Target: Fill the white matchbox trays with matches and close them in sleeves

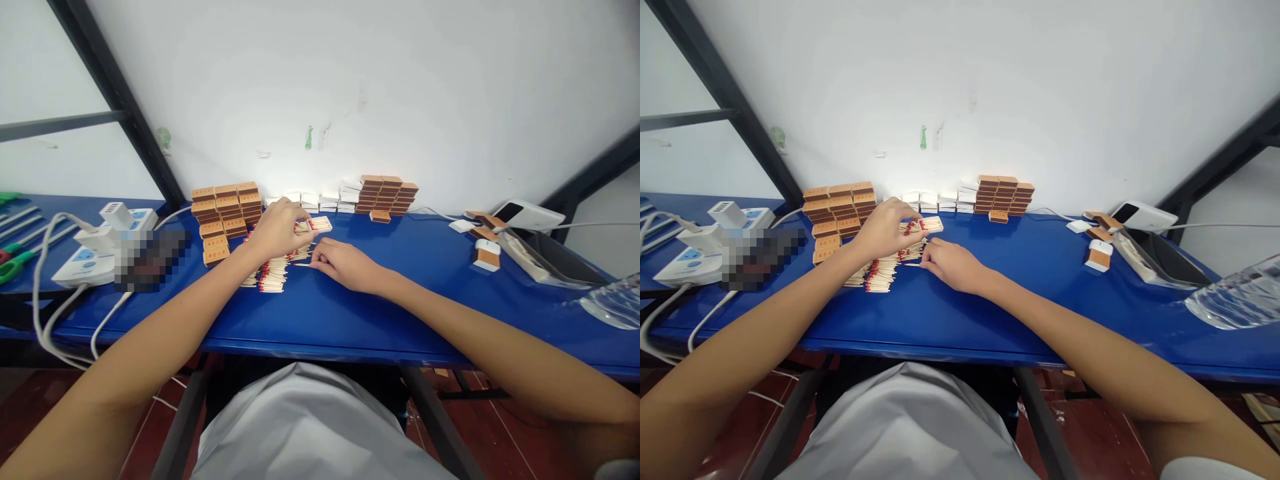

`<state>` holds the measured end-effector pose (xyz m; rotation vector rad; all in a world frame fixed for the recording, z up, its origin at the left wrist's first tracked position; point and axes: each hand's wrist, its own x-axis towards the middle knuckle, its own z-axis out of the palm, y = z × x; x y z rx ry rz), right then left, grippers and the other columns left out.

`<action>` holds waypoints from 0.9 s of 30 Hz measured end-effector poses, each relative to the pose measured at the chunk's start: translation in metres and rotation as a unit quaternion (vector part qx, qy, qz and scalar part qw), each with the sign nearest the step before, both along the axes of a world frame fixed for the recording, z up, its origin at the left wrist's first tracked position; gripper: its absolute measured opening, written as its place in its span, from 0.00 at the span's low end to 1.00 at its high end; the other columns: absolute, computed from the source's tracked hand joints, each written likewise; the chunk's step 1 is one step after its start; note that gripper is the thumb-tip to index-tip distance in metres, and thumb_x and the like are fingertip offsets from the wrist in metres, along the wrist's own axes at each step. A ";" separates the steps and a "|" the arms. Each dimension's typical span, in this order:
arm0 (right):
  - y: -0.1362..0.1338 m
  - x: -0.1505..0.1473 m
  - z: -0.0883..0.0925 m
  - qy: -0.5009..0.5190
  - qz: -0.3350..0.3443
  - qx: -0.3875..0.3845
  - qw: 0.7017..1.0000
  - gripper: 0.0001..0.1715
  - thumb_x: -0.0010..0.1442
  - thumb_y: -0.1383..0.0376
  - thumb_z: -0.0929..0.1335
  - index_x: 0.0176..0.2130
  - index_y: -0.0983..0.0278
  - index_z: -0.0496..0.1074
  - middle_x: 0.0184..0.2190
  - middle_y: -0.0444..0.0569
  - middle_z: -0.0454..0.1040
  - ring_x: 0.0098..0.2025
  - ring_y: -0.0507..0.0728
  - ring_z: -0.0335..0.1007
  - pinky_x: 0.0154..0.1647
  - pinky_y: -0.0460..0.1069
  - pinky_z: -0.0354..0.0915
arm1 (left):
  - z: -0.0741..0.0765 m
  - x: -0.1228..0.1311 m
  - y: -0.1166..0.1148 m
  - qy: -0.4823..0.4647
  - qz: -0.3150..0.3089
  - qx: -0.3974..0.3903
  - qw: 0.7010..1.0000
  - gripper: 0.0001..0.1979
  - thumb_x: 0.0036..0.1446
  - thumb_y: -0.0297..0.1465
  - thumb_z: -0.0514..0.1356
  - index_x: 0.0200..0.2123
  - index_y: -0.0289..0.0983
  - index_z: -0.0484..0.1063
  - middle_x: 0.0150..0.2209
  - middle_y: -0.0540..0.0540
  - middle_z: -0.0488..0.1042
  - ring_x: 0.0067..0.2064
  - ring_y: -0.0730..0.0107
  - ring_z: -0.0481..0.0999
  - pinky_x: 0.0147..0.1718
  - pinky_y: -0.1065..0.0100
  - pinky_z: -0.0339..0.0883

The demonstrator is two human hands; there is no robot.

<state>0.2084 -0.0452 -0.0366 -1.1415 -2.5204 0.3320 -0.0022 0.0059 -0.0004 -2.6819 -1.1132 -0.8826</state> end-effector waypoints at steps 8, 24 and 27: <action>-0.004 0.041 0.015 -0.019 -0.003 0.045 0.999 0.11 0.76 0.62 0.61 0.43 0.62 0.70 0.43 0.54 0.73 0.39 0.60 0.70 0.42 0.53 0.64 | -0.004 0.001 0.001 0.050 -0.033 -0.010 0.998 0.15 0.64 0.42 0.66 0.44 0.36 0.83 0.40 0.39 0.83 0.49 0.50 0.77 0.51 0.52 0.69; 0.007 0.054 0.021 0.039 -0.047 0.126 0.990 0.11 0.74 0.61 0.63 0.44 0.62 0.72 0.42 0.54 0.73 0.40 0.61 0.69 0.41 0.54 0.63 | -0.006 0.009 -0.014 0.002 -0.103 -0.067 0.992 0.14 0.63 0.42 0.69 0.46 0.39 0.83 0.43 0.42 0.83 0.49 0.54 0.78 0.50 0.55 0.70; 0.003 0.049 0.023 0.102 -0.078 0.147 0.981 0.13 0.75 0.59 0.63 0.45 0.62 0.74 0.38 0.52 0.72 0.36 0.59 0.68 0.40 0.53 0.63 | -0.005 0.006 -0.008 -0.015 -0.089 -0.058 0.994 0.14 0.63 0.43 0.68 0.44 0.40 0.83 0.42 0.43 0.83 0.48 0.54 0.78 0.50 0.55 0.70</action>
